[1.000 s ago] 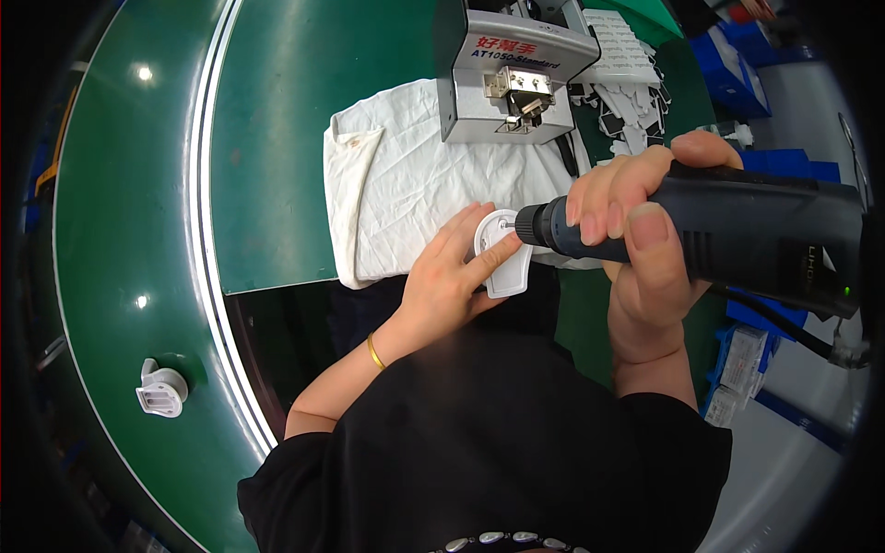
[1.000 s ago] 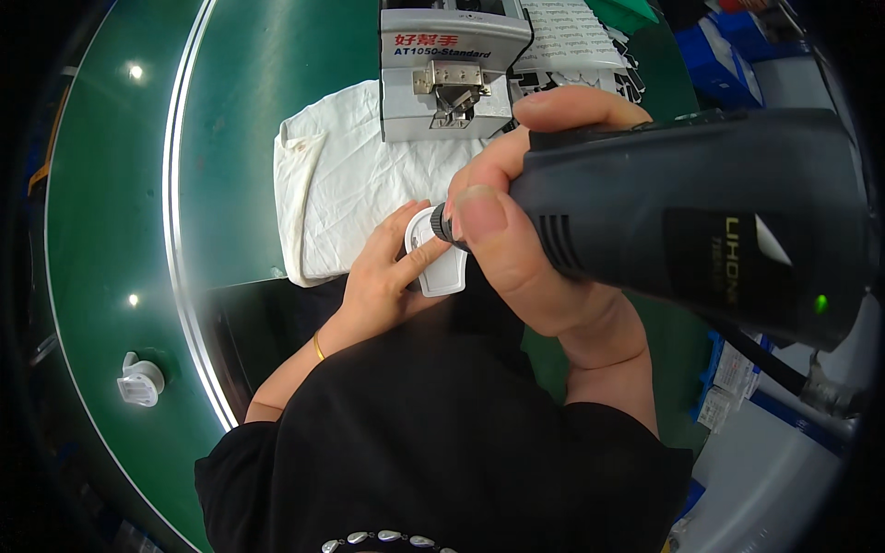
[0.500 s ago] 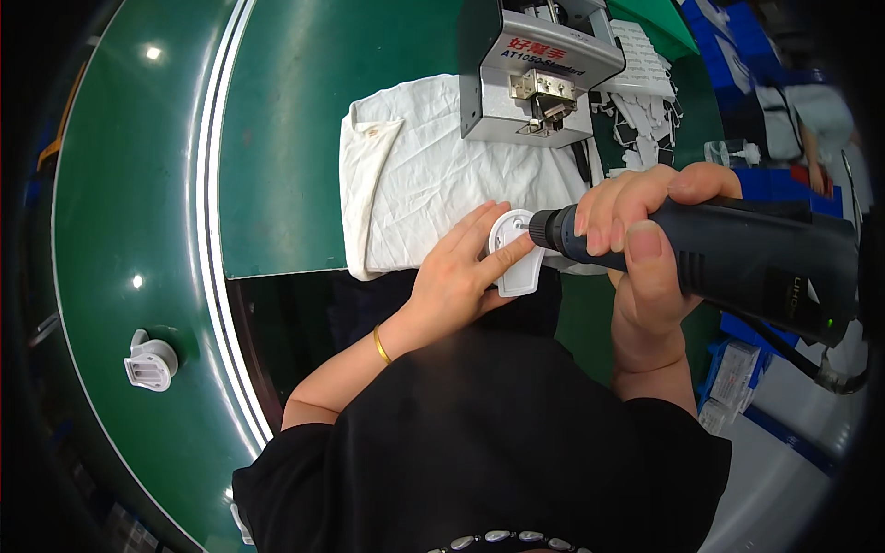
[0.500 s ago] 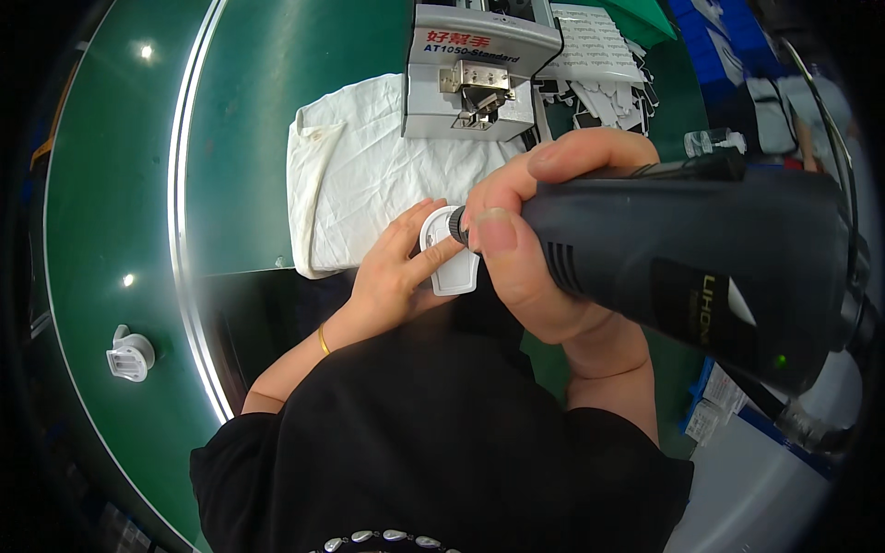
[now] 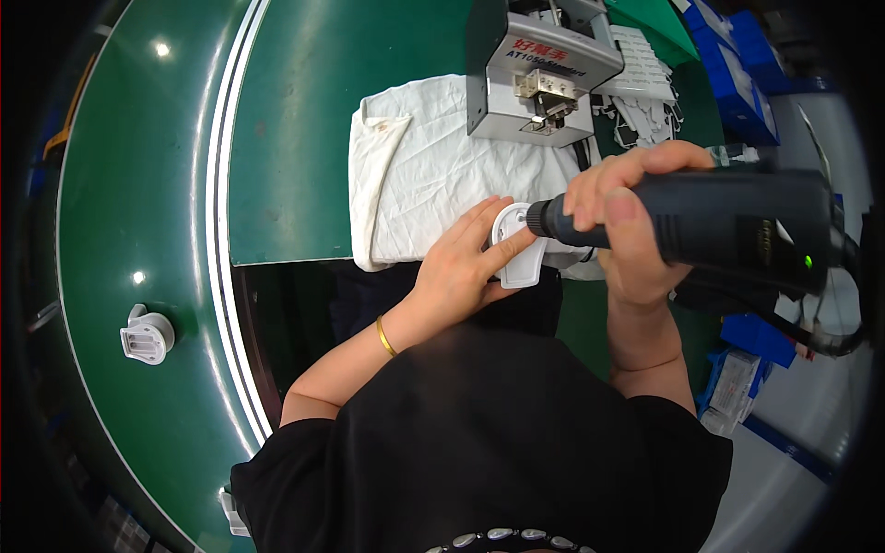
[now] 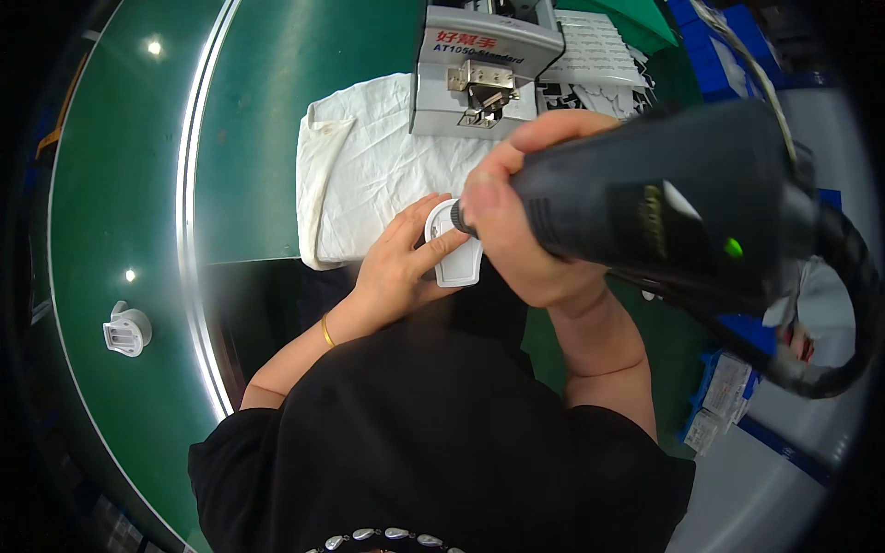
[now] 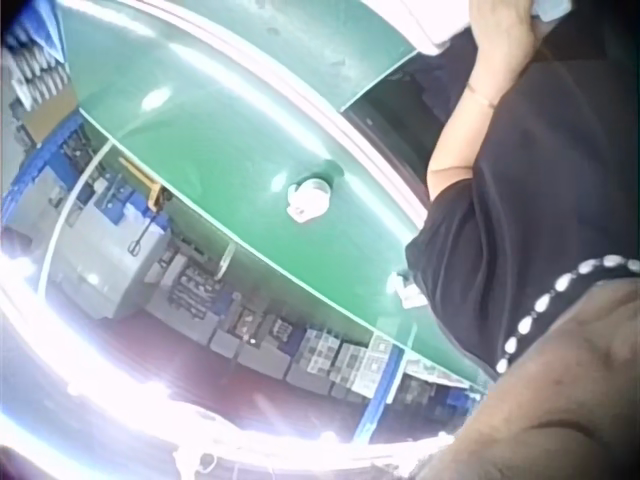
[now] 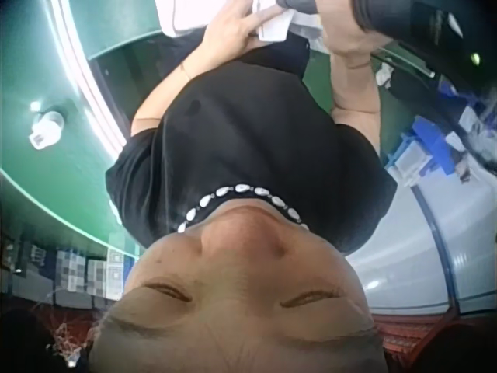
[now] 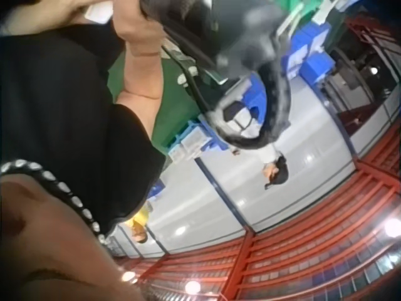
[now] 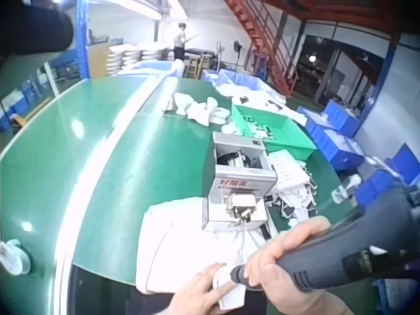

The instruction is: Assembling small electronic components using a screw machine and an electric screwdriver.

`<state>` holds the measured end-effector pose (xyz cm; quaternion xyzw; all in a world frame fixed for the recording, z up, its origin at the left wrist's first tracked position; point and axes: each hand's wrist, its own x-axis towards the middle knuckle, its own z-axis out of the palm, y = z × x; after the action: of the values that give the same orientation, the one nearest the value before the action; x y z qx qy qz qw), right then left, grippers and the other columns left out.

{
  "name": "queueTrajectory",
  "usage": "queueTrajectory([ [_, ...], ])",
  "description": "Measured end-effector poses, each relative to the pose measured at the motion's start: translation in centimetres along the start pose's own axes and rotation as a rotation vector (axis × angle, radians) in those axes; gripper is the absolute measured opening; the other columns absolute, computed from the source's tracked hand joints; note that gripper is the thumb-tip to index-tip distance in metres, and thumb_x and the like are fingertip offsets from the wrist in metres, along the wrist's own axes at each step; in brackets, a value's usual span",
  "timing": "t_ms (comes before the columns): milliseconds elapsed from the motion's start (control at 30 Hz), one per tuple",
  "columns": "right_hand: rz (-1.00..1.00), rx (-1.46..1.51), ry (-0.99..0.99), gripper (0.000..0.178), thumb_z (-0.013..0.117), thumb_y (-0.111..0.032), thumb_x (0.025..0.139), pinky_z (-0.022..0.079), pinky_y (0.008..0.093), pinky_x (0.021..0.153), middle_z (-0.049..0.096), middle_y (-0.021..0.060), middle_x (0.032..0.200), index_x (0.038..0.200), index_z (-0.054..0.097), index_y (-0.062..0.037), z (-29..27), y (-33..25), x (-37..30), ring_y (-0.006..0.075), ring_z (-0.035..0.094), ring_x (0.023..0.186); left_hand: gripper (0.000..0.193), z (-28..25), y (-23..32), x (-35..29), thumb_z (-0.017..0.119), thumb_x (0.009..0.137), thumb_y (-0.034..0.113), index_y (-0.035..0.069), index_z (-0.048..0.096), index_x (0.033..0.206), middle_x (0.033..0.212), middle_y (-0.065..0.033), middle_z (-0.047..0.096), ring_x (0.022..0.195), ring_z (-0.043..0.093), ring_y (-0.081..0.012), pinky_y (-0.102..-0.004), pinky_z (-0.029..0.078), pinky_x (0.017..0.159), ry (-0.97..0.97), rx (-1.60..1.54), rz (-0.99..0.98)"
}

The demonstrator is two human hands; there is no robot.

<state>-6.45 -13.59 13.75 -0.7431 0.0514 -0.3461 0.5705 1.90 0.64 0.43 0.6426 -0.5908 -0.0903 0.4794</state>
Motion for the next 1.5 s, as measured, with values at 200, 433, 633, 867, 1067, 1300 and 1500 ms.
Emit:
queueTrajectory([
  [200, -0.115, 0.221, 0.244, 0.043, 0.06, 0.001, 0.087, 0.052, 0.0299, 0.063, 0.062, 0.0102, 0.074, 0.124, 0.038, 0.0095, -2.6, 1.2, 0.7, 0.0171, 0.062, 0.063, 0.064, -0.4, 1.4, 0.4, 0.081, 0.067, 0.018, 0.017, 0.061, 0.128, 0.138, -0.0173, 0.049, 0.127, 0.048, -0.0406, -0.0451, 0.044, 0.103, -0.011, 0.129, 0.04],
  [433, 0.481, -0.041, 0.909, 0.03, 0.079, -0.01, 0.08, 0.058, 0.0347, 0.061, 0.06, 0.008, 0.085, 0.099, 0.057, -0.0034, -23.1, 8.5, -2.3, 0.0194, 0.064, 0.074, 0.038, -3.7, 4.0, 1.9, 0.058, 0.081, 0.01, 0.022, 0.067, 0.116, 0.148, -0.0135, 0.042, 0.131, 0.043, -0.0379, -0.045, 0.042, 0.106, -0.338, 0.443, 0.293],
  [633, 0.691, -0.331, 0.97, 0.032, 0.076, -0.02, 0.081, 0.051, 0.0323, 0.065, 0.066, 0.0094, 0.086, 0.099, 0.065, 0.0039, -29.2, 15.4, -6.1, 0.0176, 0.063, 0.072, 0.033, -7.7, 4.6, 3.2, 0.072, 0.068, 0.007, 0.007, 0.058, 0.098, 0.145, -0.0144, 0.044, 0.125, 0.047, -0.0404, -0.0429, 0.045, 0.101, -0.434, 0.466, 0.023],
  [867, 0.68, -0.614, 0.829, 0.042, 0.078, -0.032, 0.082, 0.048, 0.0276, 0.065, 0.068, 0.0065, 0.078, 0.098, 0.07, 0.0066, -29.5, 15.9, -5.8, 0.0142, 0.063, 0.07, 0.052, -9.1, 2.8, 2.6, 0.083, 0.056, 0.002, 0.006, 0.049, 0.095, 0.137, -0.0167, 0.051, 0.109, 0.058, -0.0358, -0.0386, 0.051, 0.09, -0.375, 0.235, -0.423],
  [1067, 0.308, -0.89, 0.787, 0.046, 0.076, -0.041, 0.08, 0.051, 0.0325, 0.076, 0.073, 0.012, 0.088, 0.104, 0.073, -0.0019, -27.6, 14.5, -1.0, 0.0208, 0.069, 0.08, 0.096, -6.1, 4.5, 5.0, 0.088, 0.06, 0.006, 0.006, 0.036, 0.14, 0.133, -0.0152, 0.045, 0.122, 0.05, -0.0279, -0.0364, 0.047, 0.097, -0.224, -0.236, -0.365],
  [1300, 0.457, -0.817, 0.482, 0.041, 0.077, -0.031, 0.081, 0.052, 0.0292, 0.076, 0.074, 0.0117, 0.094, 0.104, 0.072, 0.002, -26.0, 16.0, 7.0, 0.0179, 0.069, 0.086, 0.099, -1.5, 4.2, 9.6, 0.089, 0.06, 0.008, 0.004, 0.036, 0.143, 0.137, -0.0177, 0.042, 0.122, 0.047, -0.0328, -0.0328, 0.051, 0.083, -0.202, -0.205, -0.083],
  [1500, 0.523, -1.052, 0.405, 0.028, 0.074, -0.032, 0.079, 0.053, 0.0345, 0.076, 0.074, 0.0082, 0.092, 0.094, 0.075, -0.008, -24.1, 15.6, 7.3, 0.0242, 0.07, 0.085, 0.094, -0.7, 1.8, 7.2, 0.089, 0.061, 0.013, 0.003, 0.041, 0.141, 0.134, -0.0163, 0.048, 0.124, 0.046, -0.0319, -0.0372, 0.048, 0.092, -0.163, -0.144, -0.158],
])
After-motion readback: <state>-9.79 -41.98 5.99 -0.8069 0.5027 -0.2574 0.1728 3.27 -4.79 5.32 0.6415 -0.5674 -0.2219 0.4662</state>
